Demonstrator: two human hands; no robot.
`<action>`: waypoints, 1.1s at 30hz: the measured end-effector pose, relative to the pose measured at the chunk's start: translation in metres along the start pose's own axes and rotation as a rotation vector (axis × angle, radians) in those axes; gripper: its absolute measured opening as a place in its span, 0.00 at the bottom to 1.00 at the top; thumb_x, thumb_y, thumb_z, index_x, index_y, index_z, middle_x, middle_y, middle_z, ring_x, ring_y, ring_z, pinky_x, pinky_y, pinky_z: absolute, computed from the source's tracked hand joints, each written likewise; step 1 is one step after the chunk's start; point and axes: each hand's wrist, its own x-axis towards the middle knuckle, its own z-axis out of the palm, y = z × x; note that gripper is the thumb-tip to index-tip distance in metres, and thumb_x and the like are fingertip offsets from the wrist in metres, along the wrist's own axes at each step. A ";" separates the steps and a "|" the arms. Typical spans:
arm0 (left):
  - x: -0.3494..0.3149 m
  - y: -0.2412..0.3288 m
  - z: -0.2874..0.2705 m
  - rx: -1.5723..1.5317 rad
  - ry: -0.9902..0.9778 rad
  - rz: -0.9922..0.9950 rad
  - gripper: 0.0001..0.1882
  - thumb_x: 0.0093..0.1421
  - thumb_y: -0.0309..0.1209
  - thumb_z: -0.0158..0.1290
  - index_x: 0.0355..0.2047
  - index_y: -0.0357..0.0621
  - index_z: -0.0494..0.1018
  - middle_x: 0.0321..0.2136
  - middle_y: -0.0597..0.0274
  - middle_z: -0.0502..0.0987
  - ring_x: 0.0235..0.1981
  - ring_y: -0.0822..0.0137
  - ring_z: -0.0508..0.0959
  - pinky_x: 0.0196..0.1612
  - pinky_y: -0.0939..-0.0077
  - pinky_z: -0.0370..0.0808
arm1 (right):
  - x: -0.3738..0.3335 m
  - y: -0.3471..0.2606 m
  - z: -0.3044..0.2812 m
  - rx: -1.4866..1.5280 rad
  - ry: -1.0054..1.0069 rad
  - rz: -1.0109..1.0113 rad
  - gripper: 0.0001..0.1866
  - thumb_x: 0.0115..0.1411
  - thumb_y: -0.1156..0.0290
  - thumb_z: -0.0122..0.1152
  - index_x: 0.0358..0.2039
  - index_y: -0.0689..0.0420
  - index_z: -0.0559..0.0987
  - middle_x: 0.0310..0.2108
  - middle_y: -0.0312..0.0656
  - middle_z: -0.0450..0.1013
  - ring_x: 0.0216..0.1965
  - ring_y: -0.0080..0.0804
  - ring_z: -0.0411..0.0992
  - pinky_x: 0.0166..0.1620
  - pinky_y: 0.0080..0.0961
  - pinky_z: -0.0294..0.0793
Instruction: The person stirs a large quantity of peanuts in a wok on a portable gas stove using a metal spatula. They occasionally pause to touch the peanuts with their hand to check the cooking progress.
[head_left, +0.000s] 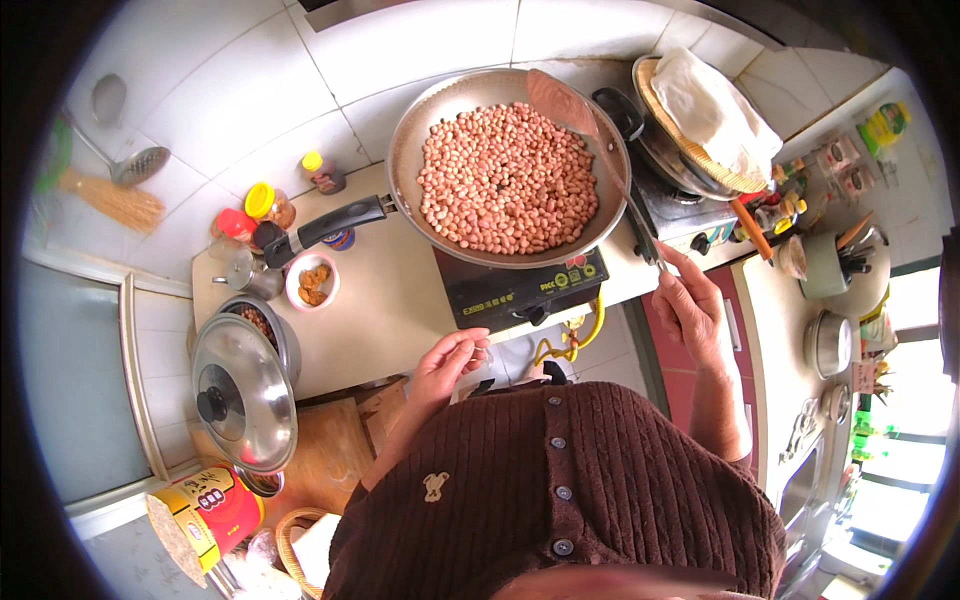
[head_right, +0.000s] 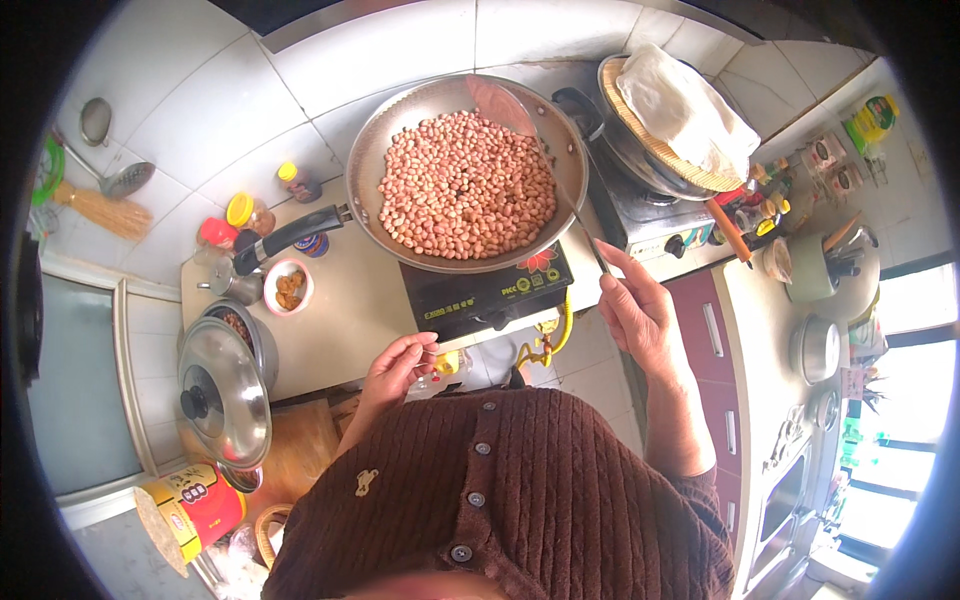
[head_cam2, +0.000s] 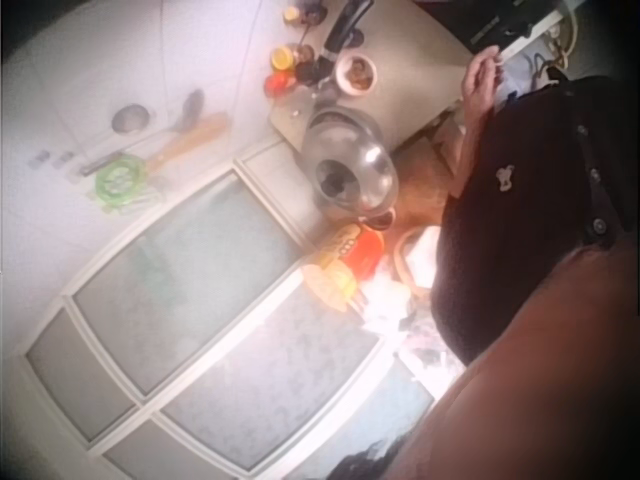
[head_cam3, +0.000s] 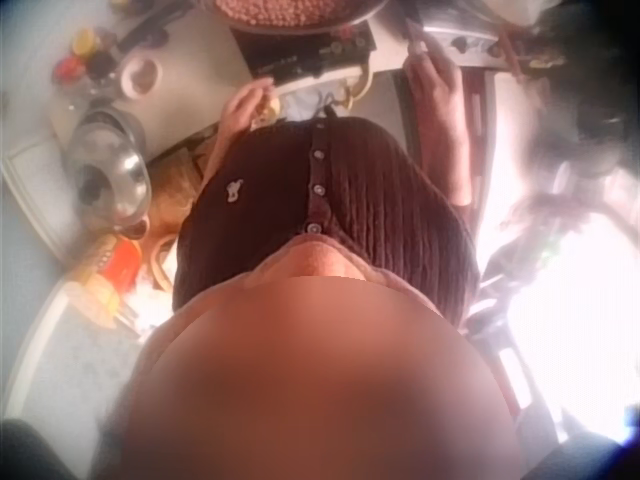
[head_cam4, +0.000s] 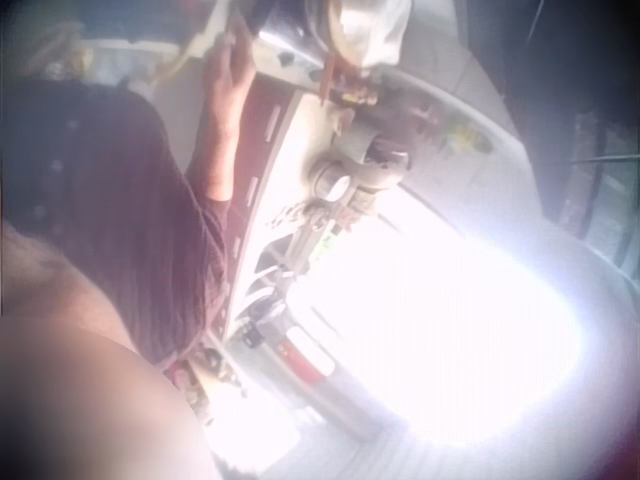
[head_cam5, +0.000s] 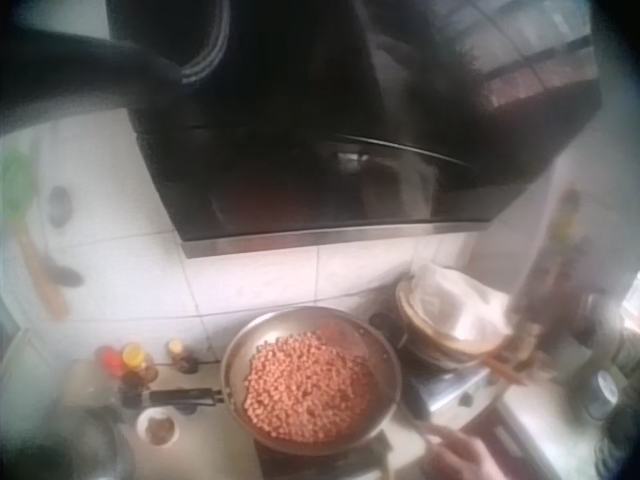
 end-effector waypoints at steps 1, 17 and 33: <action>0.000 -0.001 0.001 0.010 0.002 -0.003 0.16 0.72 0.35 0.44 0.52 0.41 0.73 0.43 0.65 0.76 0.41 0.77 0.75 0.47 0.81 0.72 | 0.000 0.001 0.000 0.015 0.012 0.002 0.24 0.70 0.61 0.50 0.63 0.57 0.66 0.19 0.26 0.61 0.16 0.09 0.54 0.18 0.10 0.51; 0.003 -0.003 0.017 -0.132 0.026 -0.059 0.25 0.73 0.40 0.40 0.18 0.43 0.66 0.32 0.57 0.77 0.34 0.71 0.73 0.42 0.75 0.71 | -0.005 0.017 0.001 0.121 0.077 0.030 0.22 0.71 0.67 0.46 0.62 0.62 0.66 0.16 0.30 0.62 0.11 0.12 0.53 0.14 0.11 0.50; 0.003 -0.011 0.013 -0.137 0.043 -0.041 0.28 0.73 0.43 0.38 0.18 0.39 0.68 0.32 0.56 0.76 0.34 0.70 0.73 0.40 0.77 0.70 | -0.006 0.018 0.006 0.106 0.102 0.041 0.23 0.70 0.63 0.47 0.61 0.62 0.67 0.16 0.30 0.62 0.11 0.12 0.54 0.14 0.12 0.49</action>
